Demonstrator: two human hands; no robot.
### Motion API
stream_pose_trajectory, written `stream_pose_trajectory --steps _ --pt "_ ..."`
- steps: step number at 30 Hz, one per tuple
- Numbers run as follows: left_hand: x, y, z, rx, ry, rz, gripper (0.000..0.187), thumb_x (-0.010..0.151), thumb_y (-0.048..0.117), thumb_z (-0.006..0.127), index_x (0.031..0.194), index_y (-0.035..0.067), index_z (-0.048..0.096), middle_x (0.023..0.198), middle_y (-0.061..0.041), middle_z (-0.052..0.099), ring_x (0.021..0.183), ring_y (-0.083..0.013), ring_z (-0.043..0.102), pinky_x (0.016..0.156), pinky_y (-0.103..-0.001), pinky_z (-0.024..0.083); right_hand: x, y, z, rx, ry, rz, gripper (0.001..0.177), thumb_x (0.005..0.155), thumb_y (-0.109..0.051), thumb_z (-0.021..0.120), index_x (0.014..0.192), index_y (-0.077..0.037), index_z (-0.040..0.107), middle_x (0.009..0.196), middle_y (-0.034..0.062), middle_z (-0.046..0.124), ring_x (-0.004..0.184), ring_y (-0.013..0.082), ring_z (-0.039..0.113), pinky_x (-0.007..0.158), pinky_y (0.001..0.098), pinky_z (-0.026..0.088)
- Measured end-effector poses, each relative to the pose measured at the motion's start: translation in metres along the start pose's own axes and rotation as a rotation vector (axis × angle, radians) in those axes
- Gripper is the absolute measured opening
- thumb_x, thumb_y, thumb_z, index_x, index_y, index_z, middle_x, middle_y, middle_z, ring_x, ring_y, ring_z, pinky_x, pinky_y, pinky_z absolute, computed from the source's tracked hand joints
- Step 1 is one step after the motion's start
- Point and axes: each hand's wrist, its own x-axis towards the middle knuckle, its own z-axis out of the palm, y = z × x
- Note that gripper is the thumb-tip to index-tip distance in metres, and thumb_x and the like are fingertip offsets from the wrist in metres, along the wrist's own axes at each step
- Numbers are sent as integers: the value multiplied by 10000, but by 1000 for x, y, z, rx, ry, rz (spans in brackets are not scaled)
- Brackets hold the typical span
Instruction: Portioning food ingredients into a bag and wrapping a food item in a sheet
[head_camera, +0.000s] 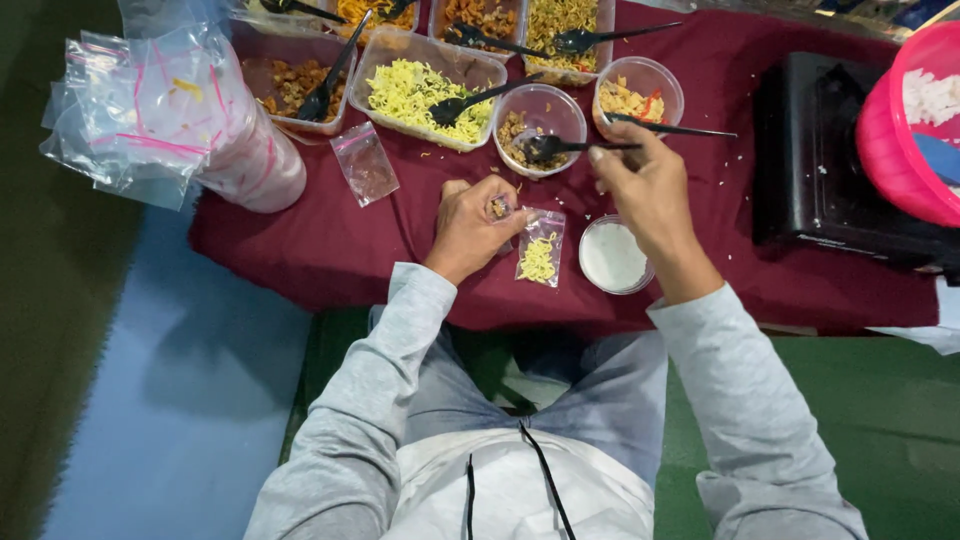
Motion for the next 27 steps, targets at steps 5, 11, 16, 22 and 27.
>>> stream_pose_trajectory --steps 5,11,16,22,27 --pt "-2 0 1 -4 17 3 296 723 407 892 839 256 665 586 -17 557 762 -269 589 759 -332 473 -34 -46 -11 -429 108 -102 481 950 -131 761 1392 -70 582 1158 251 723 989 394 724 813 507 574" --pt "-2 -6 8 16 56 69 297 742 409 899 824 257 657 560 -18 549 708 -270 593 727 -325 480 -92 -62 -23 -464 254 -391 414 958 44 744 1349 40 608 1149 262 705 1031 421 700 847 499 563" --pt "-1 -4 5 28 162 156 303 739 389 910 817 251 652 525 3 549 636 -252 593 690 -316 477 -164 -67 -2 -325 246 -234 340 890 55 711 1213 -47 727 994 146 743 781 294 724 656 374 582" --pt "-11 15 1 277 341 181 309 778 328 905 792 218 617 685 101 613 706 -209 495 746 -359 407 -217 -74 19 -124 21 -28 165 958 -100 666 1112 -76 722 929 -11 698 742 79 564 699 246 465" --pt "-26 57 -21 236 420 348 307 760 315 916 771 220 624 583 17 605 609 -229 606 728 -312 465 -213 -71 19 -128 103 -271 156 919 -44 720 1059 -69 787 858 63 785 676 207 748 551 318 575"
